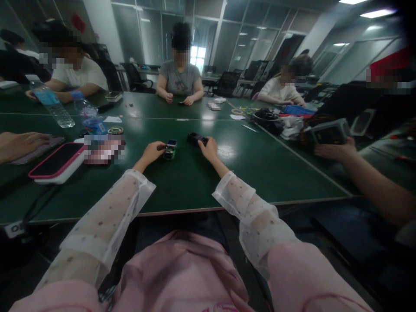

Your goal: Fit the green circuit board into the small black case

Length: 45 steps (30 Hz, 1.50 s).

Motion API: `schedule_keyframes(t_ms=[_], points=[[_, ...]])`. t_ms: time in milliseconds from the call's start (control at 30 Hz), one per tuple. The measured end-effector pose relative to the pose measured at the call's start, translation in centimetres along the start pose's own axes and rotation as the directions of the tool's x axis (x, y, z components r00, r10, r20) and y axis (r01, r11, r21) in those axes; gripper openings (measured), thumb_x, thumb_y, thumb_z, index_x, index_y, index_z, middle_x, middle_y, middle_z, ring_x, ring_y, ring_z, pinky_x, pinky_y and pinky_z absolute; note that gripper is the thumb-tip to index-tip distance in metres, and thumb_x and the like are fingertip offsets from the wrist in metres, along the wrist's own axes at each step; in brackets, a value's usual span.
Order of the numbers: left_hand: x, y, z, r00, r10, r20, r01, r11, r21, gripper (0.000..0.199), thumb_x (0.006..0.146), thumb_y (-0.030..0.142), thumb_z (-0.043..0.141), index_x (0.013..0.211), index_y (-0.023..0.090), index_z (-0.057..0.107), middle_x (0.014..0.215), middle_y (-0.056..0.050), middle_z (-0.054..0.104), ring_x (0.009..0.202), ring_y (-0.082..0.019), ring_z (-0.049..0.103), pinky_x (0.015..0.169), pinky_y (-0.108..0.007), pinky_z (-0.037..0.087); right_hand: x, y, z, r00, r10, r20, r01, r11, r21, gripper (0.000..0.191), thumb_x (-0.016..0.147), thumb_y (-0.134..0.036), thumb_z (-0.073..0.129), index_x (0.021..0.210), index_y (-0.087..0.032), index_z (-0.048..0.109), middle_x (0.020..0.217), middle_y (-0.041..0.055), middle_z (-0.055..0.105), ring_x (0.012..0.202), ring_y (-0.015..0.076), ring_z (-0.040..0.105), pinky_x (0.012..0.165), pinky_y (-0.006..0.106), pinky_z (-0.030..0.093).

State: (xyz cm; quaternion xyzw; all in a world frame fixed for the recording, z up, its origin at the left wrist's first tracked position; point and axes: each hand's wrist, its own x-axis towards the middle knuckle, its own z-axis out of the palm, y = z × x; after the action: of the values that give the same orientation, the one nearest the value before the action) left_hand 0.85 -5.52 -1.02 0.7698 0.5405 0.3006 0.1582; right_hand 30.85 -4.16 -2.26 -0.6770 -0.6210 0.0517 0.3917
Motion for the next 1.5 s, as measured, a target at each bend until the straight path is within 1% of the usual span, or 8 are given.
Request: schedule_keyframes(t_ms=[167,267,400,533,833,967,1167,1500], points=[[-0.5,0.9,-0.3,1.0,0.007,0.005,-0.007,1.0,0.007,0.025,0.082,0.039,0.066,0.096,0.019,0.073,0.102,-0.007,0.073,0.096,-0.024,0.067,0.086,-0.036,0.051,0.0,-0.1,0.0,1.0,0.01,0.006,-0.01,1.0,-0.002,0.048,0.088,-0.046,0.058,0.122,-0.013,0.052,0.123,0.0198,0.058,0.118,0.0343,0.053,0.096,0.05,0.043],[-0.9,1.7,-0.5,0.999,-0.037,-0.002,0.037,0.998,0.047,0.031,0.08,0.049,0.069,0.091,0.021,0.073,0.098,-0.006,0.074,0.09,-0.023,0.068,0.078,-0.034,0.05,0.0,-0.1,0.0,1.0,0.0,0.002,0.0,1.0,0.001,0.047,0.088,-0.047,0.056,0.122,-0.014,0.051,0.124,0.0197,0.058,0.117,0.0343,0.054,0.095,0.051,0.043],[-1.3,2.6,-0.7,0.993,-0.099,-0.062,0.106,0.986,0.131,0.032,0.08,0.051,0.07,0.089,0.02,0.073,0.094,-0.006,0.074,0.084,-0.021,0.067,0.07,-0.029,0.047,-0.1,0.0,0.2,1.0,-0.017,-0.013,0.017,1.0,0.005,0.045,0.088,-0.048,0.054,0.12,-0.016,0.051,0.123,0.019,0.058,0.117,0.0344,0.053,0.094,0.051,0.043],[-1.5,2.9,-0.8,0.991,-0.107,-0.081,0.118,0.982,0.149,0.03,0.082,0.049,0.069,0.092,0.021,0.073,0.095,-0.005,0.074,0.084,-0.02,0.067,0.067,-0.028,0.045,-0.1,0.0,0.2,1.0,-0.005,-0.007,0.005,1.0,0.008,0.046,0.087,-0.047,0.056,0.12,-0.015,0.051,0.123,0.0197,0.058,0.117,0.0353,0.053,0.094,0.052,0.043],[-1.9,3.9,-0.9,0.982,-0.155,-0.112,0.175,0.962,0.208,0.031,0.084,0.05,0.068,0.093,0.021,0.073,0.097,-0.005,0.074,0.087,-0.022,0.067,0.068,-0.029,0.046,-0.2,0.1,0.1,0.999,-0.032,0.014,0.032,0.999,-0.017,0.05,0.081,-0.039,0.065,0.122,-0.017,0.049,0.124,0.018,0.058,0.117,0.0362,0.053,0.093,0.054,0.044],[-2.4,4.5,-0.9,0.986,-0.067,-0.153,0.104,0.964,0.244,0.031,0.086,0.05,0.065,0.092,0.021,0.074,0.098,-0.005,0.073,0.088,-0.022,0.066,0.069,-0.029,0.045,-0.2,0.0,0.0,0.999,-0.03,0.022,0.03,0.999,-0.015,0.05,0.08,-0.038,0.067,0.122,-0.017,0.049,0.125,0.0182,0.058,0.118,0.0361,0.053,0.094,0.054,0.044],[-2.8,5.0,-0.5,0.989,0.049,-0.138,-0.002,0.947,0.322,0.03,0.09,0.048,0.061,0.09,0.02,0.074,0.099,-0.006,0.071,0.088,-0.022,0.064,0.07,-0.03,0.044,-0.2,-0.1,-0.1,0.999,-0.022,0.036,0.023,0.999,-0.029,0.051,0.081,-0.037,0.066,0.124,-0.015,0.05,0.126,0.0189,0.058,0.119,0.0356,0.053,0.096,0.054,0.043],[-2.2,4.0,-0.8,0.991,-0.037,-0.125,0.077,0.94,0.332,0.024,0.094,0.038,0.055,0.103,0.022,0.072,0.108,-0.005,0.072,0.094,-0.023,0.066,0.073,-0.031,0.046,-0.3,-0.1,-0.1,0.999,-0.029,0.037,0.03,0.999,-0.032,0.049,0.082,-0.038,0.064,0.123,-0.016,0.049,0.126,0.0186,0.058,0.118,0.0364,0.053,0.094,0.054,0.044]])
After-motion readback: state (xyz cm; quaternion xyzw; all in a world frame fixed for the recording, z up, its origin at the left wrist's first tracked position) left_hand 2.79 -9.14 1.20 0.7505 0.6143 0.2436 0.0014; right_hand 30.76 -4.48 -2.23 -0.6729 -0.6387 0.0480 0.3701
